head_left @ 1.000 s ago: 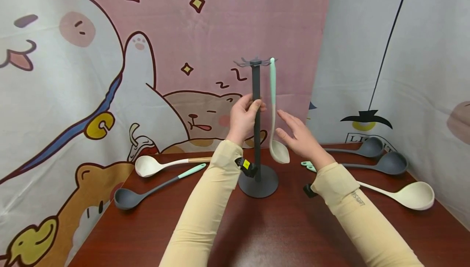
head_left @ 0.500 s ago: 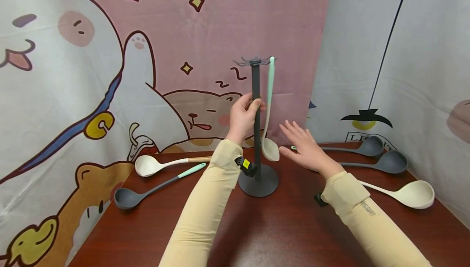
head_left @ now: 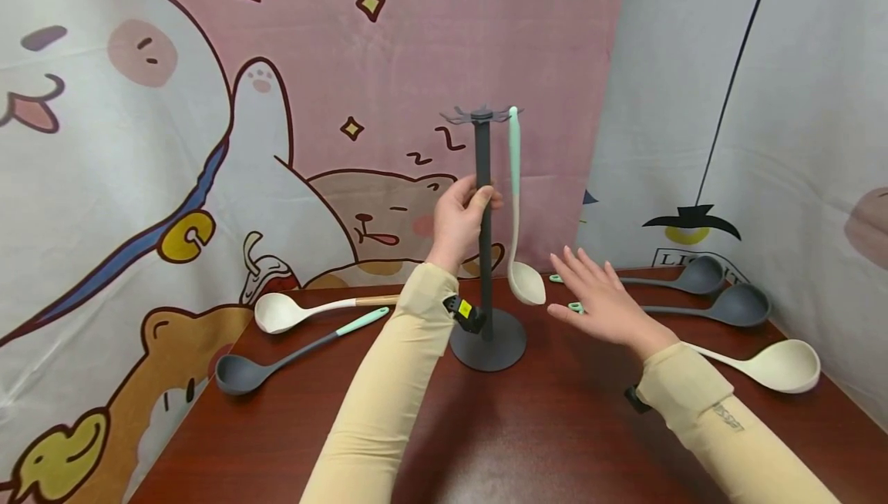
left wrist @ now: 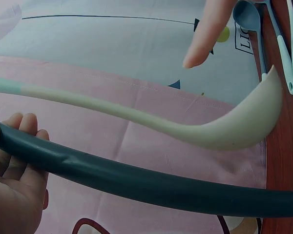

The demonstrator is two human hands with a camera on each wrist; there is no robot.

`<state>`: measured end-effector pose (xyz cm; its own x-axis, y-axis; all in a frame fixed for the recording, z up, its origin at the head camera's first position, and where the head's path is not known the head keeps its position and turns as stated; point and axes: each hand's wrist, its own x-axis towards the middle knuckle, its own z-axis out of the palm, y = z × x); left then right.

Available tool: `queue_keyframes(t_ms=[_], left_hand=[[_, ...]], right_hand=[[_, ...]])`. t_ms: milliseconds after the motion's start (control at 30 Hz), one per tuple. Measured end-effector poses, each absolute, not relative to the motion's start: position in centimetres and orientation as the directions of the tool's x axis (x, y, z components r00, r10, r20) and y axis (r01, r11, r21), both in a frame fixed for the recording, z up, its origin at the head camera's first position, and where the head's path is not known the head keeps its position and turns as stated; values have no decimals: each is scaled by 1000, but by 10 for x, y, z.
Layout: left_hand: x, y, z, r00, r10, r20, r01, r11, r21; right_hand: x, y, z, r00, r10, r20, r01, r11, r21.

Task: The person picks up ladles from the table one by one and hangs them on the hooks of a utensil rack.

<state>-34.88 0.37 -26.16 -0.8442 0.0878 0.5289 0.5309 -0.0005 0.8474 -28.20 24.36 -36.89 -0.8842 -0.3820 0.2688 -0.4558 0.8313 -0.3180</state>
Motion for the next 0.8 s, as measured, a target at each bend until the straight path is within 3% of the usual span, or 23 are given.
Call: queue_keyframes(t_ms=[800], left_hand=[[-348, 3, -262, -837, 92, 539, 541, -3, 841]], right_hand=[[-263, 295, -400, -921, -340, 191, -381, 886, -262]])
